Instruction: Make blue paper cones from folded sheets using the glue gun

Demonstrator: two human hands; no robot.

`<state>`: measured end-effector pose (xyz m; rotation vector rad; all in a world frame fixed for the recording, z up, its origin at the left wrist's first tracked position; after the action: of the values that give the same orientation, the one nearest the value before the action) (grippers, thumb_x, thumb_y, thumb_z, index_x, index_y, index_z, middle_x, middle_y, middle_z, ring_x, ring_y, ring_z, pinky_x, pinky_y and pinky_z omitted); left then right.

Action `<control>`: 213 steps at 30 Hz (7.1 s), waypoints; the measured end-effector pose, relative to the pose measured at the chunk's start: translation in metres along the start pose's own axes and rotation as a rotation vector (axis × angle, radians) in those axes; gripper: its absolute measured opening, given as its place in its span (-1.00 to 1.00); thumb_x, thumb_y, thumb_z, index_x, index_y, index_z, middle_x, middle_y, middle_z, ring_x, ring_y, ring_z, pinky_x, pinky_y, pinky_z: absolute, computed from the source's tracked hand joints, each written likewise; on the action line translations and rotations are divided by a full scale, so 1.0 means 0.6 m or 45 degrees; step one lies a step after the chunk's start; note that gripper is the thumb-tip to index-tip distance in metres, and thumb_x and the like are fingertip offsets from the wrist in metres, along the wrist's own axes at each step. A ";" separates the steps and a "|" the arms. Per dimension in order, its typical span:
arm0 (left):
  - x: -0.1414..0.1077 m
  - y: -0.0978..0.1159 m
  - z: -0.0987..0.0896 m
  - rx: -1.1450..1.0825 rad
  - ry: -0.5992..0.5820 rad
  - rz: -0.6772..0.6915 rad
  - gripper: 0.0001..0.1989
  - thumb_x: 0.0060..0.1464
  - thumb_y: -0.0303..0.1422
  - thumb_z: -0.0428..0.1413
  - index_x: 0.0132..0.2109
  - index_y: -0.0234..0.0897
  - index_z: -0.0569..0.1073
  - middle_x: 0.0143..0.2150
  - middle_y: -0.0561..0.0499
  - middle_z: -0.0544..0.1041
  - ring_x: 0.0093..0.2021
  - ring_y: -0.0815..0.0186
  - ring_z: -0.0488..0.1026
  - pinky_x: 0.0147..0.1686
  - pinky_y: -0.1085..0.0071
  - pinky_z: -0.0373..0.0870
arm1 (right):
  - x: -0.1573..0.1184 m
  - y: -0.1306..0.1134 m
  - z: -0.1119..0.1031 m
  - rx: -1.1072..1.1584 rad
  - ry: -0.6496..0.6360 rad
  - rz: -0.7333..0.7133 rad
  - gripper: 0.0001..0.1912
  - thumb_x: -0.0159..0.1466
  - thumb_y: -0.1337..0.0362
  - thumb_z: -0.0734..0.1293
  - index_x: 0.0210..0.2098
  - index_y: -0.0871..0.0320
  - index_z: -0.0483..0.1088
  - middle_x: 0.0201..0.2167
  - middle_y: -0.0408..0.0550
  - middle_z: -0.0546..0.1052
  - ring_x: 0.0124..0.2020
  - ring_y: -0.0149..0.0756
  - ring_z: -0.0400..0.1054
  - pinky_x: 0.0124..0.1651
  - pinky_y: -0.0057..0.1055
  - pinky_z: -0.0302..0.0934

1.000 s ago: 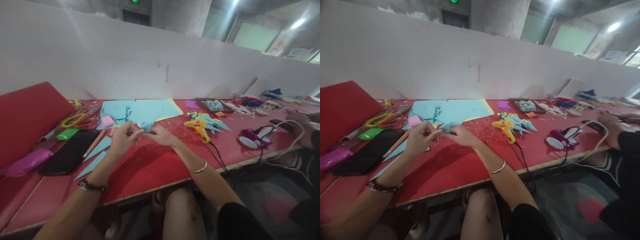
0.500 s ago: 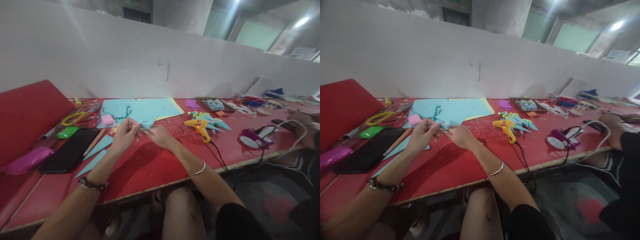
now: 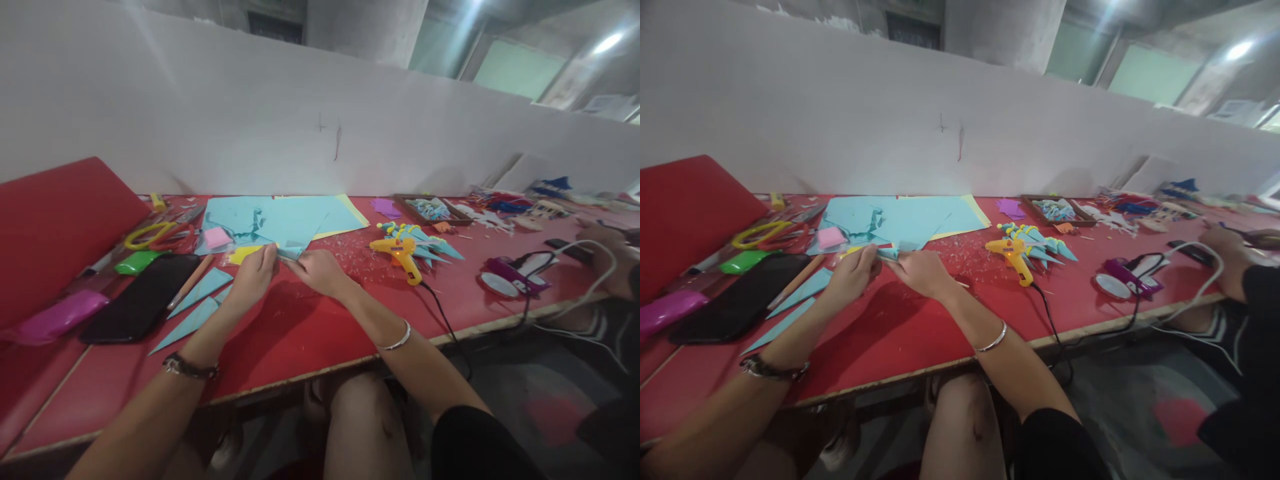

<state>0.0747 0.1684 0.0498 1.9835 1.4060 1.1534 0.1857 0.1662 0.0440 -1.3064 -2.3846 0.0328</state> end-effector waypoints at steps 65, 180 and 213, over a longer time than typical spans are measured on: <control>0.002 -0.009 -0.007 -0.441 -0.102 -0.199 -0.59 0.09 -0.23 -0.12 -0.67 -0.23 0.11 -0.82 0.14 0.06 -0.77 0.45 0.02 -0.72 0.49 -0.04 | 0.002 -0.018 -0.015 0.004 0.128 -0.080 -0.60 0.32 0.15 0.02 -0.13 0.22 0.38 -0.36 0.03 0.50 -0.38 -0.32 0.31 -0.39 -0.43 -0.01; -0.001 -0.003 -0.004 0.066 -0.266 0.005 -0.53 0.08 -0.13 -0.20 -0.70 -0.23 0.12 -0.85 0.11 0.20 -0.76 0.43 0.18 -0.62 0.49 0.16 | 0.005 -0.007 -0.006 0.303 -0.059 -0.094 -0.68 0.30 0.18 0.08 -0.37 0.21 0.36 -0.44 -0.09 0.43 -0.41 -0.42 0.24 -0.39 -0.50 -0.10; 0.021 -0.043 -0.037 0.989 -0.130 0.060 -0.67 0.07 -0.15 -0.15 -0.40 -0.25 0.37 -0.50 -0.01 0.44 -0.48 0.29 0.35 -0.54 0.44 0.02 | 0.014 0.071 0.015 0.055 0.037 0.219 -0.73 0.25 0.26 0.09 -0.16 0.14 0.35 -0.34 -0.05 0.52 -0.33 -0.32 0.36 -0.35 -0.48 0.02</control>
<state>0.0440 0.1876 0.0475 2.5341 1.9505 0.5274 0.2125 0.1983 0.0294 -1.4779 -2.2290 0.1138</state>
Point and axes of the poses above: each hand's wrist, its own x-axis towards the middle knuckle, its own z-axis out of the palm, y = z × x, the point moved 6 cm from there along x, towards the middle knuckle
